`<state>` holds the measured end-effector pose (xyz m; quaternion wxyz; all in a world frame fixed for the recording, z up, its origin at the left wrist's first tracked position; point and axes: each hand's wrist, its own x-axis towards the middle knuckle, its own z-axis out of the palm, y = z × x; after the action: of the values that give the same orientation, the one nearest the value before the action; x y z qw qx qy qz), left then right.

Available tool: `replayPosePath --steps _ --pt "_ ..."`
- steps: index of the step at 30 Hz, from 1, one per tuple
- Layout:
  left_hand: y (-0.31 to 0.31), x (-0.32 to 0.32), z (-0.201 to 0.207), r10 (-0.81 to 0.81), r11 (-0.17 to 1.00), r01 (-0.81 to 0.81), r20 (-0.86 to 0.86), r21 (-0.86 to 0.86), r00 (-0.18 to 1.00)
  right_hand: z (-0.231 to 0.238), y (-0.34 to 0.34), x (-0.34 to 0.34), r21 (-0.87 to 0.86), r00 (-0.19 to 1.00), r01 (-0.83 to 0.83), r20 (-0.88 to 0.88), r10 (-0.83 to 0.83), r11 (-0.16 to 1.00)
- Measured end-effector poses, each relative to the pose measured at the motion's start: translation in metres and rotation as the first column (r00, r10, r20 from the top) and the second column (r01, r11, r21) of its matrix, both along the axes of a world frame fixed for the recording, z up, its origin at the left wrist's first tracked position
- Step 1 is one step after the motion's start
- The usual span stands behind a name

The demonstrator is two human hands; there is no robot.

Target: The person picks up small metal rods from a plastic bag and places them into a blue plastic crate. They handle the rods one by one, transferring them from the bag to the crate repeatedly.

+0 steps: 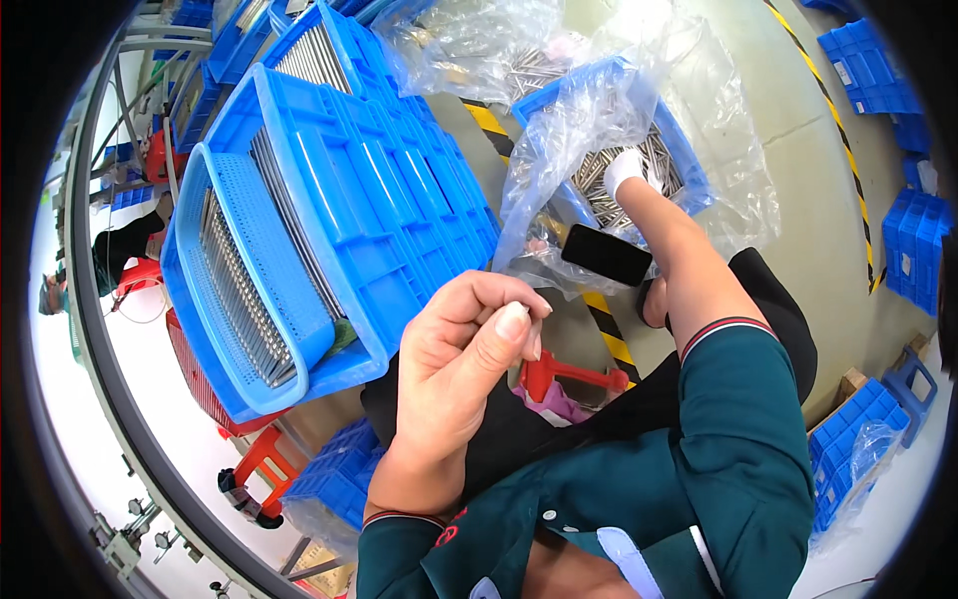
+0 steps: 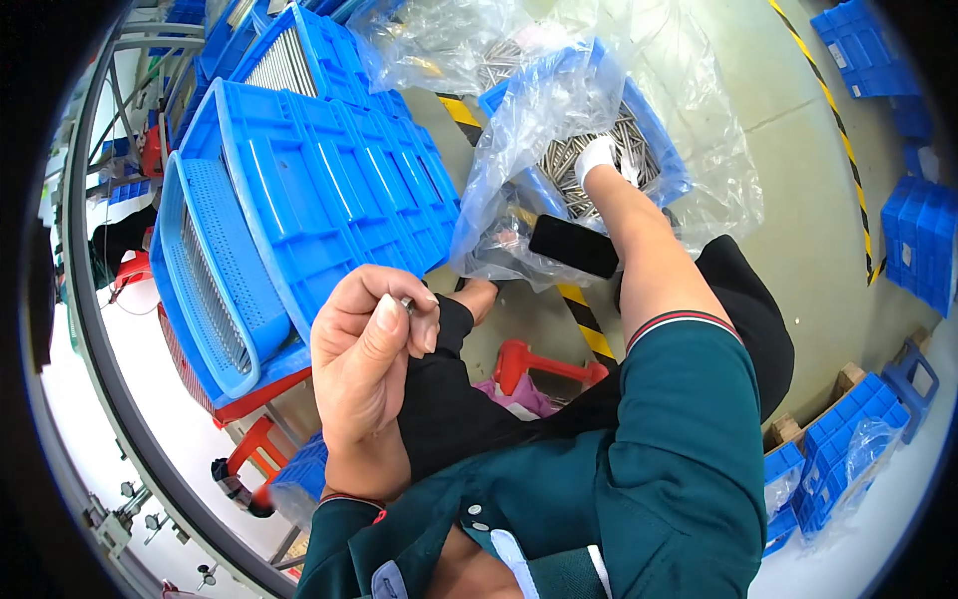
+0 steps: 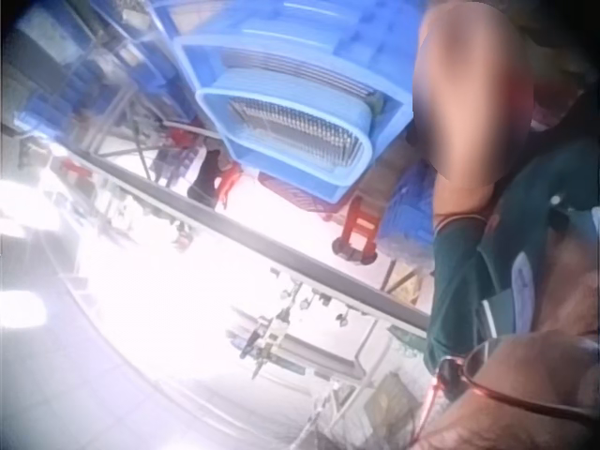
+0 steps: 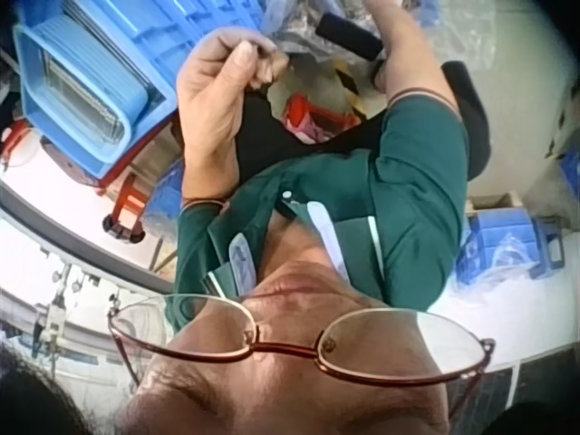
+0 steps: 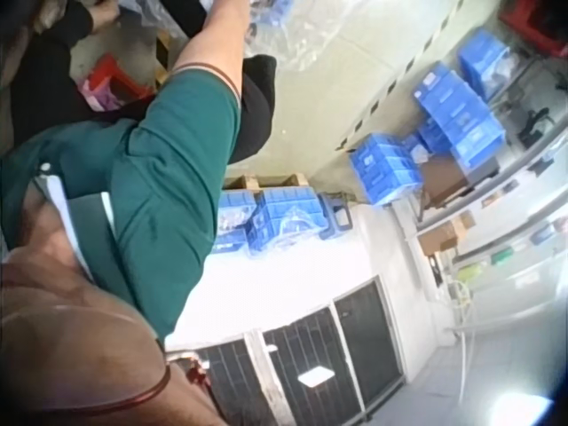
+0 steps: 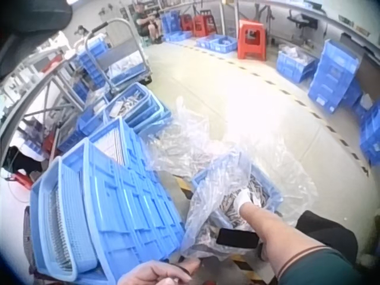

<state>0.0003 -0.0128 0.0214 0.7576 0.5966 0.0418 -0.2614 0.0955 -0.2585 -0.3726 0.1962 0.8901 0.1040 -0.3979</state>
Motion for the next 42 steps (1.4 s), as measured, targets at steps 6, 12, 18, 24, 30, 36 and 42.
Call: replayPosePath --steps 6,12,18,24,30,36,42 --pt "0.003 -0.001 0.000 0.013 1.000 -0.013 0.012 -0.004 1.000 0.019 -0.003 -0.010 0.265 0.892 0.425 0.043 -0.451 0.866" --pt "-0.002 -0.001 0.002 -0.030 1.000 0.030 -0.002 -0.009 1.000 0.015 -0.021 -0.013 0.284 0.876 0.447 0.053 -0.479 0.848" --pt "-0.001 -0.003 0.001 -0.043 0.999 0.043 0.013 0.006 0.999 0.043 -0.031 -0.007 0.285 0.909 0.404 -0.014 -0.418 0.869" --pt "-0.006 -0.004 0.003 -0.036 0.999 0.037 0.049 -0.017 0.998 0.041 -0.054 -0.008 0.424 0.864 0.491 -0.120 -0.490 0.761" --pt "-0.011 -0.002 0.001 0.025 0.996 -0.023 0.031 -0.087 0.999 0.077 -0.070 -0.015 0.486 0.713 0.698 -0.411 -0.568 0.525" --pt "-0.011 0.000 -0.008 0.092 0.981 -0.071 0.114 -0.178 0.989 0.254 -0.045 -0.038 0.712 0.567 0.694 -0.632 -0.527 -0.107" --pt "-0.013 0.004 -0.019 0.126 0.965 -0.096 0.110 -0.244 0.986 0.412 0.019 -0.085 0.972 0.781 0.228 -0.146 -0.607 0.060"
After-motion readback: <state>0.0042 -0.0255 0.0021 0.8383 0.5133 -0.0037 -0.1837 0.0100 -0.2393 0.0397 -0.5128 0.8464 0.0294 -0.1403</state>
